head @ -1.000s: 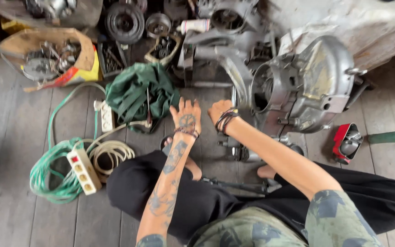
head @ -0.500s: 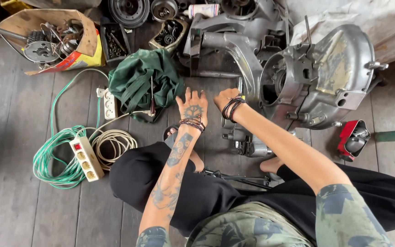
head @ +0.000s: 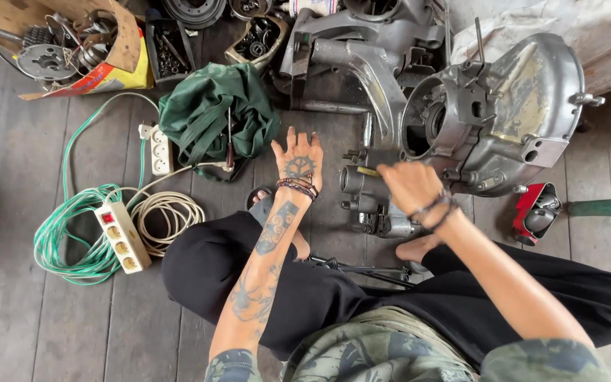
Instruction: The person uses a yellow measuring tool to inspect various dimensions and points on a motorcycle engine casing.
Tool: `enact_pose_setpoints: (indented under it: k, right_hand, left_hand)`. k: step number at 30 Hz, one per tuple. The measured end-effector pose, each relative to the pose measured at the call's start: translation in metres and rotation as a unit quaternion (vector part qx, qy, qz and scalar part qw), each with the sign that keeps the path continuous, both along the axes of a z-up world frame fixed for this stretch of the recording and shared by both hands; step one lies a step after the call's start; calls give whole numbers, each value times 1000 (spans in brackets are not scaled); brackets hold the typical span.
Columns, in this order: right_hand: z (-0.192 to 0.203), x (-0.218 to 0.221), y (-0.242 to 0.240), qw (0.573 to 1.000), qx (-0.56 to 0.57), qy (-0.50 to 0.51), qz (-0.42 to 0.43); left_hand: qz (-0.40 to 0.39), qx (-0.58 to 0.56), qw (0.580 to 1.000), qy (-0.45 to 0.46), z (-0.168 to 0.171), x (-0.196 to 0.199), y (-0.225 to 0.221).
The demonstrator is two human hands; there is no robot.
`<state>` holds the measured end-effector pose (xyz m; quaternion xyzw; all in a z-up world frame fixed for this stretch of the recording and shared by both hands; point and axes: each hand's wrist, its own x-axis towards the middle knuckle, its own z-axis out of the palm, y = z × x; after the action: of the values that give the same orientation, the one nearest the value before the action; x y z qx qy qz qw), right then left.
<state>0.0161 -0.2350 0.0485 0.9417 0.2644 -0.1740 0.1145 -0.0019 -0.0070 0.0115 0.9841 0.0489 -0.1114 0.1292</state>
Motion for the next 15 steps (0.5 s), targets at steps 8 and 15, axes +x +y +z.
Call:
enact_pose_setpoints:
  k: [8, 15]
  right_hand:
    - [-24, -44, -64, 984, 124, -48, -122]
    - [-10, -70, -77, 978, 112, -101, -142]
  left_hand:
    - [-17, 7, 1000, -4, 15, -1, -11]
    - [-36, 19, 999, 12, 5, 1, -13]
